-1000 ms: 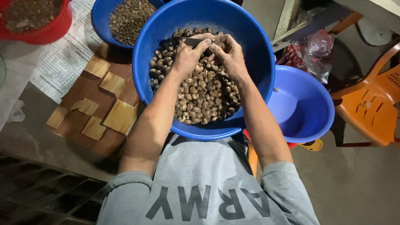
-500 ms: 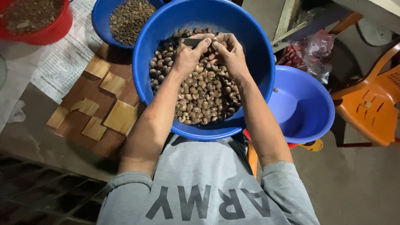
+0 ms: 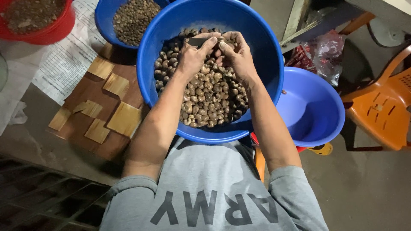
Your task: A person is manually sorting through a large blue bowl of nuts, using their hands and a small metal tool to inspect and separate them.
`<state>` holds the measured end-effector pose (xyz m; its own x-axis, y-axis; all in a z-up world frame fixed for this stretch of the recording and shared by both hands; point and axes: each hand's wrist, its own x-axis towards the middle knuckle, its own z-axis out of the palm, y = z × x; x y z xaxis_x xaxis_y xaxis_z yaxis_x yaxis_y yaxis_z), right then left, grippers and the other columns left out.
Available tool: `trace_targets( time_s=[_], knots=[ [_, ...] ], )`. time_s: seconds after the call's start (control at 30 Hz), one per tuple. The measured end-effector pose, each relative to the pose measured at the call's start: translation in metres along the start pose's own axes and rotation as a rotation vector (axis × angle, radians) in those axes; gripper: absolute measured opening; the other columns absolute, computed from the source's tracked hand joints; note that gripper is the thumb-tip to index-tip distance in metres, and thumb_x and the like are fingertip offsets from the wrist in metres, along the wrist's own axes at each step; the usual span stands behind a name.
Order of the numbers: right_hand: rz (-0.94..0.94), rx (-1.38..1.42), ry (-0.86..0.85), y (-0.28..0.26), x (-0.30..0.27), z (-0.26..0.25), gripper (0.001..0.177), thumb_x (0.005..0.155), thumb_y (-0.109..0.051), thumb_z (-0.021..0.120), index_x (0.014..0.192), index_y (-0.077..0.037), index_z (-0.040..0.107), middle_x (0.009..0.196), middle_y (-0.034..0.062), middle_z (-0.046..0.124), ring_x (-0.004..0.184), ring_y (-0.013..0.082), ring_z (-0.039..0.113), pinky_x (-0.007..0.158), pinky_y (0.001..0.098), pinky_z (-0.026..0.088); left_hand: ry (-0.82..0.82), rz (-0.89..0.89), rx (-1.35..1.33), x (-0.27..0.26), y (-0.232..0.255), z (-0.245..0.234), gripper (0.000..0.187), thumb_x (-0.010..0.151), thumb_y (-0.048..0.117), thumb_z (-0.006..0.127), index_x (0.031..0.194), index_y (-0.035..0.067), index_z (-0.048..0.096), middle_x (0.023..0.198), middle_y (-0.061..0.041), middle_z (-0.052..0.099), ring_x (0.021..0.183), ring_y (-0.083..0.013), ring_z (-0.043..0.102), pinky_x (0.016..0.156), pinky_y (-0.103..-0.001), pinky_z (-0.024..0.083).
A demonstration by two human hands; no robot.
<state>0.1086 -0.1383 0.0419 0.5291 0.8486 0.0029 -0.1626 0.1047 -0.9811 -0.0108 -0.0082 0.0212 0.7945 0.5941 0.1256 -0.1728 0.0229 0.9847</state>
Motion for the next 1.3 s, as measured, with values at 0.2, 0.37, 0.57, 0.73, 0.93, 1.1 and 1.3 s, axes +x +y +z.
trace_targets(
  time_s=[0.2, 0.37, 0.57, 0.73, 0.93, 1.1, 1.3],
  knots=[
    [0.008, 0.067, -0.002, 0.005, 0.004, -0.002, 0.022, 0.102, -0.008, 0.065, 0.123, -0.007, 0.056, 0.086, 0.0076, 0.067, 0.067, 0.0144, 0.066, 0.057, 0.0229, 0.054, -0.015, 0.045, -0.062, 0.002, -0.003, 0.0, 0.03, 0.099, 0.027, 0.066, 0.122, 0.009, 0.072, 0.098, -0.004, 0.079, 0.08, -0.0104, 0.071, 0.072, -0.022, 0.062],
    [0.032, 0.1, -0.002, 0.006, 0.005, -0.003, 0.023, 0.107, -0.024, 0.057, 0.124, -0.009, 0.056, 0.092, 0.0081, 0.066, 0.072, 0.0146, 0.066, 0.062, 0.0254, 0.056, -0.008, 0.07, 0.025, 0.004, -0.006, 0.001, 0.027, 0.098, 0.026, 0.068, 0.119, 0.01, 0.074, 0.088, -0.004, 0.077, 0.073, -0.0103, 0.071, 0.064, -0.022, 0.063],
    [0.015, 0.193, -0.013, 0.014, 0.009, -0.013, 0.021, 0.105, -0.021, 0.061, 0.122, -0.009, 0.055, 0.095, 0.0089, 0.065, 0.075, 0.0166, 0.067, 0.065, 0.0266, 0.058, -0.038, 0.024, 0.033, 0.005, -0.01, 0.003, 0.028, 0.098, 0.028, 0.064, 0.119, 0.011, 0.074, 0.093, -0.004, 0.078, 0.081, -0.0104, 0.072, 0.069, -0.022, 0.062],
    [0.054, 0.194, 0.037, 0.012, 0.011, -0.01, 0.015, 0.103, -0.014, 0.057, 0.117, -0.008, 0.055, 0.098, 0.0109, 0.066, 0.078, 0.0185, 0.067, 0.066, 0.0274, 0.057, -0.019, 0.016, 0.006, 0.003, -0.004, 0.0, 0.029, 0.098, 0.032, 0.064, 0.118, 0.014, 0.074, 0.106, -0.004, 0.078, 0.094, -0.0132, 0.074, 0.082, -0.027, 0.064],
    [0.056, 0.165, 0.057, 0.011, 0.008, -0.008, 0.023, 0.101, -0.012, 0.065, 0.121, -0.005, 0.057, 0.101, 0.0119, 0.068, 0.078, 0.0172, 0.07, 0.064, 0.0251, 0.06, -0.005, 0.066, -0.005, 0.003, -0.005, 0.0, 0.032, 0.097, 0.033, 0.066, 0.118, 0.01, 0.073, 0.111, -0.007, 0.077, 0.098, -0.0154, 0.075, 0.09, -0.03, 0.066],
    [0.03, 0.112, 0.038, 0.015, 0.009, -0.008, 0.031, 0.101, -0.012, 0.066, 0.129, 0.0, 0.059, 0.105, 0.0119, 0.07, 0.08, 0.0158, 0.071, 0.067, 0.0239, 0.061, -0.008, 0.048, 0.049, 0.006, -0.011, -0.001, 0.026, 0.098, 0.029, 0.065, 0.117, 0.015, 0.073, 0.112, -0.006, 0.078, 0.096, -0.0154, 0.075, 0.088, -0.029, 0.067],
    [-0.017, 0.052, -0.012, 0.01, 0.005, -0.004, 0.026, 0.1, -0.008, 0.067, 0.125, 0.001, 0.063, 0.095, 0.0079, 0.068, 0.077, 0.0127, 0.069, 0.067, 0.0227, 0.061, 0.005, 0.127, 0.075, 0.012, -0.026, -0.003, 0.024, 0.098, 0.025, 0.065, 0.116, 0.012, 0.074, 0.101, -0.005, 0.078, 0.085, -0.0125, 0.069, 0.076, -0.026, 0.063]
  ],
)
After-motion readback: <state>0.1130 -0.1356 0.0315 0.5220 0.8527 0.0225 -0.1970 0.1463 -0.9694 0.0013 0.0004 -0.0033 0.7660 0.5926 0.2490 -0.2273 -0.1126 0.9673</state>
